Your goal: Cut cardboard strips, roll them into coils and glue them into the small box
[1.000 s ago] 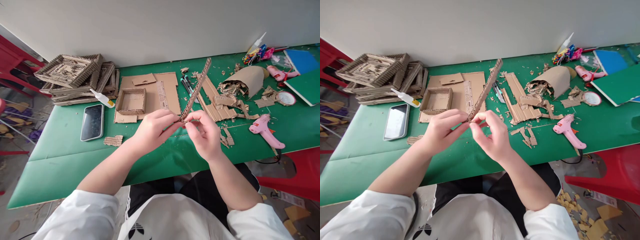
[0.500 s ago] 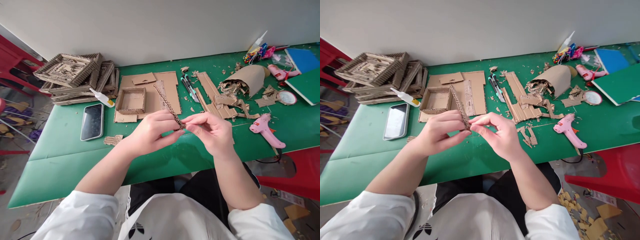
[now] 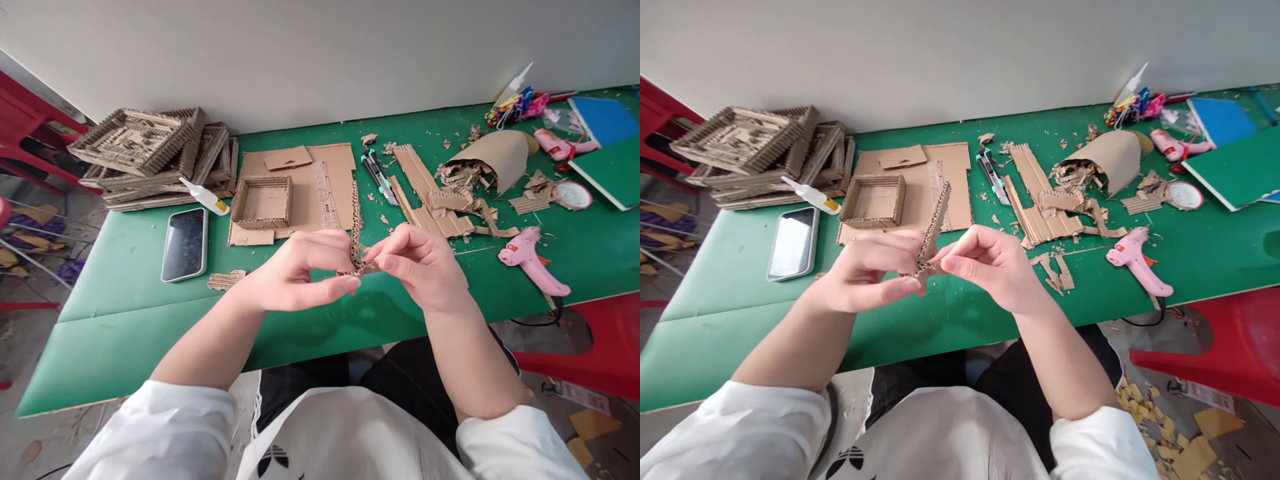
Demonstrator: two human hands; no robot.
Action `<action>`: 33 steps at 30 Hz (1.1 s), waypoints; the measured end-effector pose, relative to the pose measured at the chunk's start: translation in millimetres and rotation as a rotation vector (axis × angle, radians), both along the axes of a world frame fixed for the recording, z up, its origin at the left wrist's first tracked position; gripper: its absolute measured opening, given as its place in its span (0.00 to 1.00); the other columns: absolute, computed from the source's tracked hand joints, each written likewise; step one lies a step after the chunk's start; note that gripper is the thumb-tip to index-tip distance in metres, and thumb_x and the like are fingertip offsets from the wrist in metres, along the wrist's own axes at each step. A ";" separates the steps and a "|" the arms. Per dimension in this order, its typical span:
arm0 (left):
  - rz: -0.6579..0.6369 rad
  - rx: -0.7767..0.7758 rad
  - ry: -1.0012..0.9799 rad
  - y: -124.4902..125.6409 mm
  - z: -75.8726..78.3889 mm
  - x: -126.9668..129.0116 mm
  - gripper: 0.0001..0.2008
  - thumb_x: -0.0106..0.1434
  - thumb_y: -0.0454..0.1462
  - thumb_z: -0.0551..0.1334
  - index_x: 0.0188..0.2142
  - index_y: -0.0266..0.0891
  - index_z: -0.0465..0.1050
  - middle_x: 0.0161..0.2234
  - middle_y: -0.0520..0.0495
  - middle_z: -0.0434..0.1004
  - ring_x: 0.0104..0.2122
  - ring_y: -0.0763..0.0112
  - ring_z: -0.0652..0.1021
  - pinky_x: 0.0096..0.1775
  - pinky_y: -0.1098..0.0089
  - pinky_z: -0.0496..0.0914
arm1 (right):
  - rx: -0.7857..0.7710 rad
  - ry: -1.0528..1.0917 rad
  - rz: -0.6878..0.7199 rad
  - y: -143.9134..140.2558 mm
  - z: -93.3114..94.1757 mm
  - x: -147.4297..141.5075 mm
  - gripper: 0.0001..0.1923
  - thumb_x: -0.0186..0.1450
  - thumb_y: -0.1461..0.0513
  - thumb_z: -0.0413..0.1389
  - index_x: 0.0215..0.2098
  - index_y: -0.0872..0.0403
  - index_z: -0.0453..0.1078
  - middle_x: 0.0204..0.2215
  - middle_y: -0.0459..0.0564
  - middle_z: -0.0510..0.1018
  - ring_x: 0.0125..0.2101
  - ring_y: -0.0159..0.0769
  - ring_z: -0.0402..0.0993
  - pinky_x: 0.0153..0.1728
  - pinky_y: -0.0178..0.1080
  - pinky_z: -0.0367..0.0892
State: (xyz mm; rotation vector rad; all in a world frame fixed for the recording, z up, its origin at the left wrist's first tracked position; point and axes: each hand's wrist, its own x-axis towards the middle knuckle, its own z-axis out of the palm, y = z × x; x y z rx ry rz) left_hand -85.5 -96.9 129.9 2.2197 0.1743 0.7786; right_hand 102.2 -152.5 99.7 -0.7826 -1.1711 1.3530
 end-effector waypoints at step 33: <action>0.071 -0.188 -0.087 10.6 -7.8 -9.3 0.14 0.62 0.41 0.60 0.21 0.40 0.75 0.35 0.42 0.77 0.36 0.65 0.78 0.38 0.64 0.76 | -0.196 0.060 -0.082 6.5 6.2 17.3 0.16 0.59 0.53 0.59 0.26 0.51 0.57 0.31 0.43 0.82 0.29 0.32 0.80 0.28 0.33 0.76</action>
